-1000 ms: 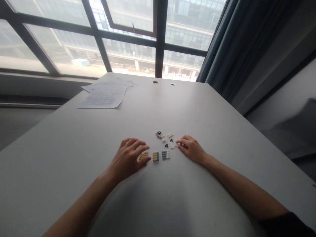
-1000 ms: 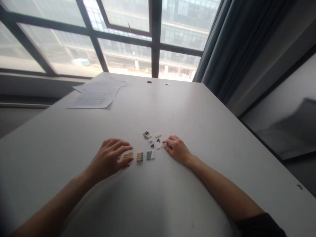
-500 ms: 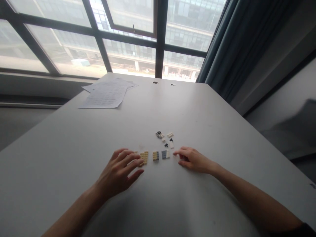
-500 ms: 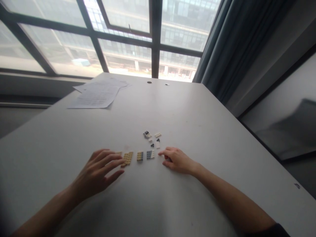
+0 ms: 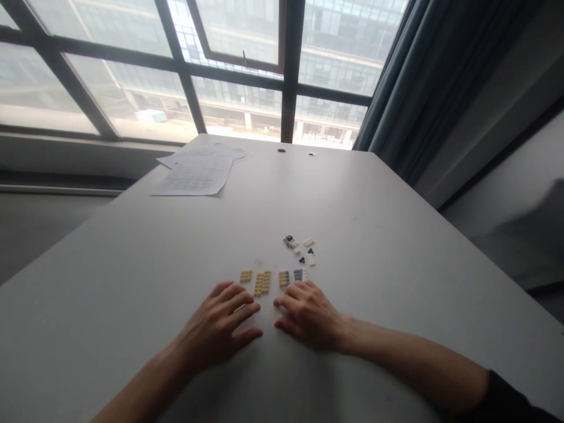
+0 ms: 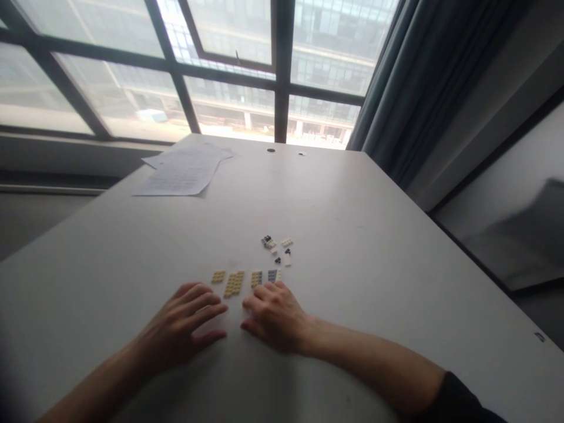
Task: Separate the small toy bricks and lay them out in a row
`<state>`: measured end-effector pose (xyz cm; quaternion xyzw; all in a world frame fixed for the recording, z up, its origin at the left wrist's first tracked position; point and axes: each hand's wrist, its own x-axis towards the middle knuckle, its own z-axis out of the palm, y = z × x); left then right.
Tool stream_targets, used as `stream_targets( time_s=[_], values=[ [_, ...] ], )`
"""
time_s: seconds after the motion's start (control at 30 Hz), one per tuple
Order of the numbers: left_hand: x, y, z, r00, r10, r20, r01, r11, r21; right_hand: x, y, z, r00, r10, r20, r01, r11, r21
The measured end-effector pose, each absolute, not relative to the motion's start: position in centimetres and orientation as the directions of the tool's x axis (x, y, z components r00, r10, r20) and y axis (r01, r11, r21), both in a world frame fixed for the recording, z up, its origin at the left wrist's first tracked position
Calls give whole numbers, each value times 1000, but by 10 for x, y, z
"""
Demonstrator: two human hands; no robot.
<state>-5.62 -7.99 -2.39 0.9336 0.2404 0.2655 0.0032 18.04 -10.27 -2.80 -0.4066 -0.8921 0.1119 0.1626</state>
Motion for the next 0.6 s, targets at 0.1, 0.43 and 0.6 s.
stream_targets(
  time_s=[0.1, 0.43, 0.6],
  values=[
    [-56, -81, -26, 750, 442, 493, 440, -889, 127, 196, -84, -31, -489, 815, 312, 703, 580, -412],
    [-45, -90, -28, 793, 441, 420, 406, -897, 174, 272, -43, -32, -424, 871, 249, 821, 486, -300],
    [-40, -91, -28, 796, 439, 417, 405, -898, 173, 283, -72, -34, -467, 838, 281, 783, 540, -309]
  ],
)
